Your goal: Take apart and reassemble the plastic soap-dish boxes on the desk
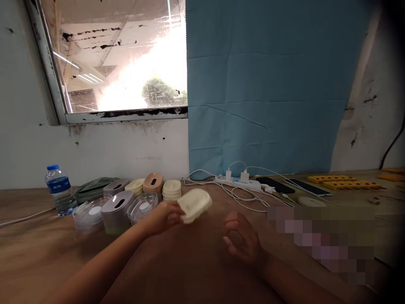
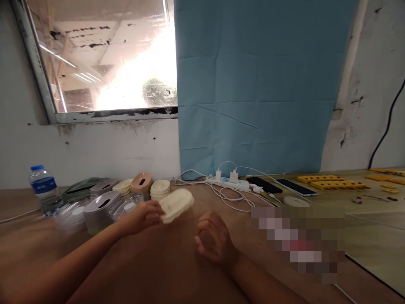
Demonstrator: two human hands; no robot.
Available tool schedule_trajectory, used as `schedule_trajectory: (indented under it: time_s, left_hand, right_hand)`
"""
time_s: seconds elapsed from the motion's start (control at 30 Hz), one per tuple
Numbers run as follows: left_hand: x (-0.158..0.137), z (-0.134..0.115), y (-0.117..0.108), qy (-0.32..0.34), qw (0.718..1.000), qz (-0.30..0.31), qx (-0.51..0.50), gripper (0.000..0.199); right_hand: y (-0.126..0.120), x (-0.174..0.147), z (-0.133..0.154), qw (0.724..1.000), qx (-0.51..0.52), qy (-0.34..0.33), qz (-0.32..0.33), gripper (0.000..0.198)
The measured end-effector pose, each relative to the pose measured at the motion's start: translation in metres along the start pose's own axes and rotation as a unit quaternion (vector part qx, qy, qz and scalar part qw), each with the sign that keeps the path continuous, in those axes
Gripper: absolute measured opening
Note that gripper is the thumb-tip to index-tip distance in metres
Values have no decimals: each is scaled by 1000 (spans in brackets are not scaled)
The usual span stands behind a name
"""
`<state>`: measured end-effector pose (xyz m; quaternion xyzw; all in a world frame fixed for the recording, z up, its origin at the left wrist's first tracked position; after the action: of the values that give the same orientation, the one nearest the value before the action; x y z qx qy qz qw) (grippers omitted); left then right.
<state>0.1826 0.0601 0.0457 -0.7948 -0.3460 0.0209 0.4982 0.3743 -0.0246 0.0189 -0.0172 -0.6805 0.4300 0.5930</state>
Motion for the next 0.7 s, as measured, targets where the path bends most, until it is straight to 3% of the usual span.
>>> schedule_trajectory:
  time_s: [0.07,0.17,0.27,0.37,0.47,0.57,0.63,0.7]
  left_hand:
    - [-28,-14,12,21,993,102,-61,23]
    - [-56,-23,25,5,976,201,-85,25]
    - [-65,-28,27,2,970,228,-81,28]
    - [-65,-32,24,29,974,213,-65,31]
    - [-57,-32,15,58,984,166,-36,31]
    - [-36,-17,-9,65,997,41,30,27]
    - [-16,7,-33,4,991,-77,105,24]
    - [6,38,-56,-122,961,-160,191,22]
  right_hand:
    - [-6,1,10,997,15,-57,-40,2]
    - [8,1,25,990,34,-120,67,3]
    - [25,-2,34,963,76,-146,212,9]
    - [32,-6,38,941,117,-160,276,21]
    - [33,-8,37,936,125,-165,285,32]
    - [34,-8,34,940,121,-154,277,29]
    - [34,-7,33,943,120,-146,273,28]
    - [33,-6,33,944,118,-141,274,28]
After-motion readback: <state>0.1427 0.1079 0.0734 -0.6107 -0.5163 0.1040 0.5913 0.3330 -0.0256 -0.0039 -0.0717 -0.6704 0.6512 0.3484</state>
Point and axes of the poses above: each hand's wrist, its own x-axis towards the middle knuckle, its own y-axis out of the palm, z = x × y, the point moved 5 cm from there along x, towards the middle knuckle, and after that the axes turned 11 degrees about -x, right-handed, at the moved point
